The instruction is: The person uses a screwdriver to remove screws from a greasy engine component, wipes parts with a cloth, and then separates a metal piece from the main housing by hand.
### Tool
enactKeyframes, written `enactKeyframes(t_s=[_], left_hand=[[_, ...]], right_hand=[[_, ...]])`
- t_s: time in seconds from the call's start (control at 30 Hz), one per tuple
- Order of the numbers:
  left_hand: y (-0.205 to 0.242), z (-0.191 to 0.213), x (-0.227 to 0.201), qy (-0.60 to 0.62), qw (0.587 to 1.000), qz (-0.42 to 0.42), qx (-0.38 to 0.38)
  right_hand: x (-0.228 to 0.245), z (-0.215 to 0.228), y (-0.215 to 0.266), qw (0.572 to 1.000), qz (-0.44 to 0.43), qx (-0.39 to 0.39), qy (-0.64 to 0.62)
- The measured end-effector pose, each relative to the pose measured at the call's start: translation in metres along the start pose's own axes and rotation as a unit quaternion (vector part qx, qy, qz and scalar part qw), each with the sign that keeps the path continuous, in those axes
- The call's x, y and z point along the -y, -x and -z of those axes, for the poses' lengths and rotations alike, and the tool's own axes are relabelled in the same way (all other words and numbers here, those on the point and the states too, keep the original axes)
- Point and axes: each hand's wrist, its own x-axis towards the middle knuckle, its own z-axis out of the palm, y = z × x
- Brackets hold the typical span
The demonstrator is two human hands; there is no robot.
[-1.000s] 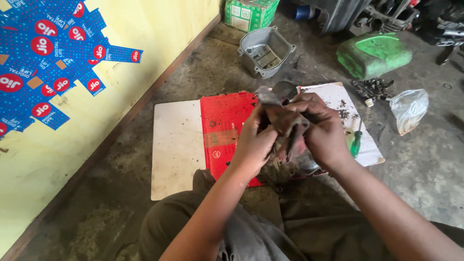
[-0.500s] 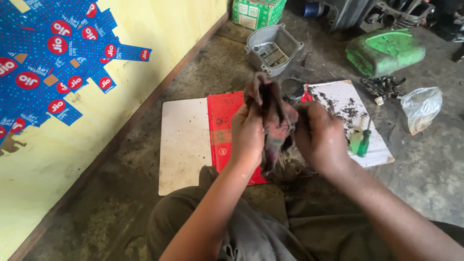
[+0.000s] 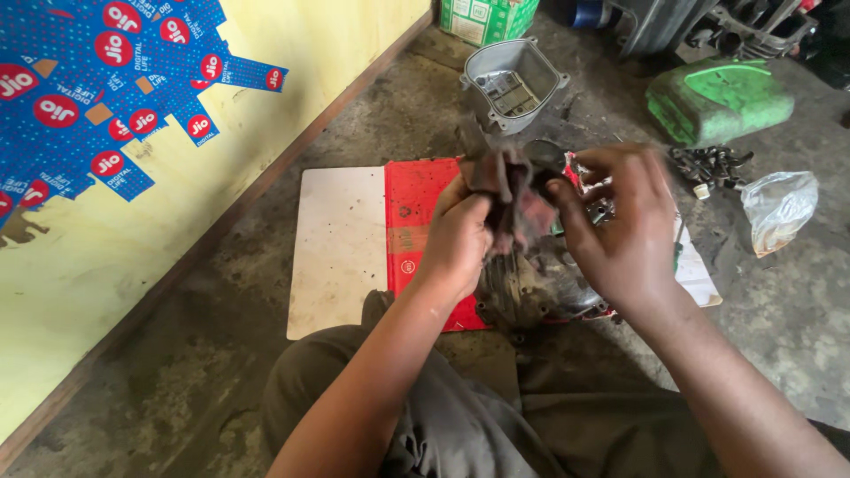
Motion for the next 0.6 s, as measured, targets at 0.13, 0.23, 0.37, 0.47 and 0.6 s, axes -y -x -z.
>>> enactKeyframes(t_s=[0.13,0.23,0.37,0.47,0.6], left_hand=[[0.001,0.000,-0.013,0.040,0.999,0.020,-0.019],[0.003,-0.008,-0.017,0.018,1.000,0.013,-0.020],[0.003,-0.013,-0.019,0.036,0.998,0.005,-0.060],[-0.001,-0.014,-0.018,0.072,0.996,0.029,-0.050],[0.002,-0.006,-0.010,0.120,0.992,0.050,-0.006]], right_hand=[[0.015,0.003,0.007,0.999,0.041,-0.015,0.008],[0.012,-0.008,0.013,0.997,0.060,0.048,-0.016],[-0.001,-0.011,0.009,0.990,0.092,0.101,0.018],[-0.013,-0.009,-0.001,0.992,0.075,0.105,0.007],[-0.008,-0.001,0.001,0.992,0.105,-0.028,0.056]])
